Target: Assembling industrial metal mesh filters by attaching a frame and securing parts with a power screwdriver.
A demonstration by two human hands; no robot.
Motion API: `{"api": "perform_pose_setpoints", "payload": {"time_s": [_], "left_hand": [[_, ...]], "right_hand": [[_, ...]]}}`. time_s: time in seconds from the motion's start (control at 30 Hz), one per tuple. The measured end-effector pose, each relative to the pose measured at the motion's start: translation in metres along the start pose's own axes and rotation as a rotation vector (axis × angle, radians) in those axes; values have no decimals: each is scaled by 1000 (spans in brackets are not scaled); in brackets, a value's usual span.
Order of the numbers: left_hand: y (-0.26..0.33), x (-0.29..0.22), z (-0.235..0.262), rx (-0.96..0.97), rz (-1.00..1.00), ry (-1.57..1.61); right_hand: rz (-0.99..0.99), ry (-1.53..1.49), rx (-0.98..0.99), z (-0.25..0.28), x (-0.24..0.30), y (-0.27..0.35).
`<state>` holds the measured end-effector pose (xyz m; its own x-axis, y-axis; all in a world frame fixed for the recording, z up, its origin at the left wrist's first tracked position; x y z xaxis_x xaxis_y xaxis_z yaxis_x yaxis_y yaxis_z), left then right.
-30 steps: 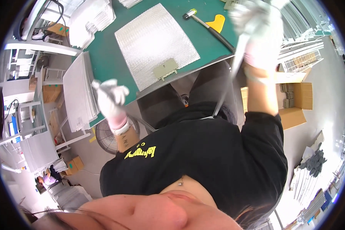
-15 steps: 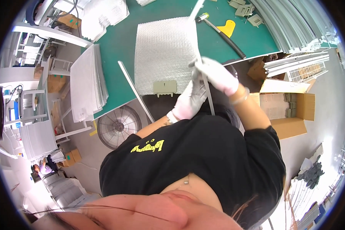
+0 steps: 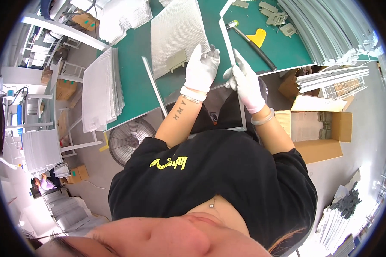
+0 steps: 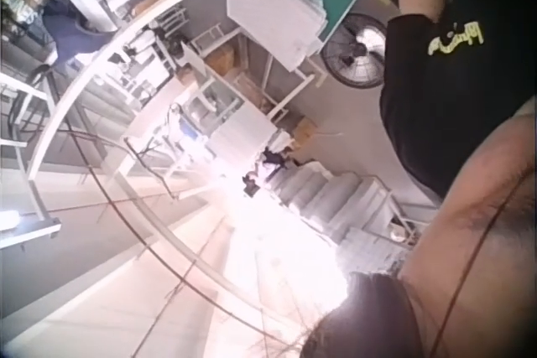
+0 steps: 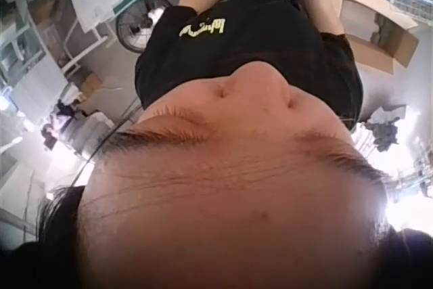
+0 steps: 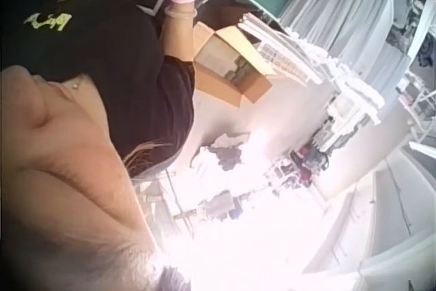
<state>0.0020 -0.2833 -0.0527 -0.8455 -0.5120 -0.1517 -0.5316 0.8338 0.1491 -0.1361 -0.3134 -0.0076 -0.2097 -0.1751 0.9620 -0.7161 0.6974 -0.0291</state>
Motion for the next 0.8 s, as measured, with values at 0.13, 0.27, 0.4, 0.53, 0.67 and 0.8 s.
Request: {"api": "perform_pose_setpoints", "payload": {"time_s": [0.13,0.27,0.4,0.53,0.67,0.8], "left_hand": [[-23,4,18,-15,33,-56],[-16,12,13,-23,19,-90],[-27,-2,21,138,-159,-546],[-25,4,18,17,-114,-198],[-23,1,22,-13,-105,-157],[-23,4,24,-41,-97,-131]], "right_hand": [[-99,-71,103,-17,-25,0],[-131,-205,104,-10,-45,3],[-125,-116,100,-11,-44,11],[-142,-84,89,-7,-45,18],[-170,-59,99,-9,-49,26],[-160,-35,82,-7,-50,34]]}}
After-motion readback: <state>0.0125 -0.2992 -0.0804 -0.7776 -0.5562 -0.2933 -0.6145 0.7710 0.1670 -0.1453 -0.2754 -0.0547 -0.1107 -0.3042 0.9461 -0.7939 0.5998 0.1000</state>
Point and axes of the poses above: each hand's wrist, its own y-axis away from the middle knuckle, its own z-axis out of the back of the hand, x = y × z, the point moved 10 cm from there along -y, towards the middle knuckle, and after that the axes turned 1 degree about x, right-handed, at the moved point
